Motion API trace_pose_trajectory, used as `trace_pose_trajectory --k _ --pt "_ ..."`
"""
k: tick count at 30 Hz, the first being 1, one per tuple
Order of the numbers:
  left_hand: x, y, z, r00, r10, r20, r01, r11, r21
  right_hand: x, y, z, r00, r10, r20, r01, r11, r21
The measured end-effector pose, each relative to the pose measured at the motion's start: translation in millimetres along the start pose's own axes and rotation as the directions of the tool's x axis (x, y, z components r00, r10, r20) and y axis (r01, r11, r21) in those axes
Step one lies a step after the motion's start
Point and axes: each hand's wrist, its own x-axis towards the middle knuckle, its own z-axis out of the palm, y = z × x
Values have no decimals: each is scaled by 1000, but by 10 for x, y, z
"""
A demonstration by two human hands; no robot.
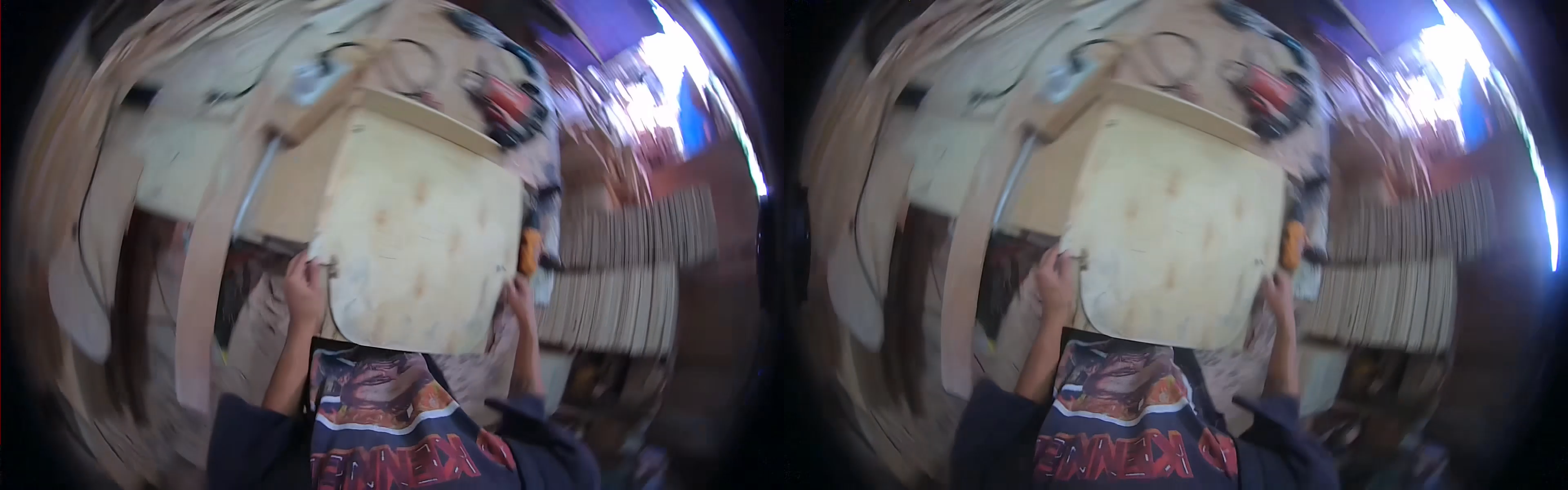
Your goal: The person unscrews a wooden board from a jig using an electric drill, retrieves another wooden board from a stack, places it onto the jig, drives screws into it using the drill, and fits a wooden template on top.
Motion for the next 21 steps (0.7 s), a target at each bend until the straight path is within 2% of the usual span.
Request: trace_pose_trajectory --k 1,2,3,4,6,7,9,10,12,13,15,18,21 --pt "-47 -126 104 999 45 -13 -43 992 115 302 390 57 996 -52 -78 54 998 20" --pt "-34 -213 109 998 55 14 -56 987 153 546 432 155 982 -91 -166 75 992 -102" --pt "-27 -270 103 998 58 27 -62 978 199 695 312 243 974 -38 -224 15 995 -103" --pt "0 -305 75 992 104 74 -118 970 212 832 165 316 954 -125 -274 127 992 -11" --pt "62 -300 -27 994 91 62 -104 965 242 1204 66 446 968 19 -251 -10 999 40" --pt "90 -300 -96 988 127 87 -145 954 261 1322 41 528 961 45 -273 -24 996 81" --pt "98 -291 -76 989 145 1 -138 943 303 1626 13 476 869 100 -485 -149 987 -62" --pt "101 -308 -83 985 172 4 -164 934 316 1752 40 460 862 110 -494 -146 989 -33" --pt "91 -275 -93 988 153 -30 -135 934 332 1914 32 357 951 260 -166 -215 944 249" --pt "101 -325 -120 990 141 -26 -122 925 359 1954 -5 335 951 262 -162 -214 940 266" --pt "94 -346 -140 987 157 -28 -136 919 369 1973 -175 246 923 334 -190 -313 940 134" --pt "100 -300 -71 984 172 -38 -143 905 401 1952 -178 218 942 294 -165 -281 955 98" --pt "77 -275 -173 990 142 7 -130 890 437 1948 -185 189 947 298 -117 -281 949 141"
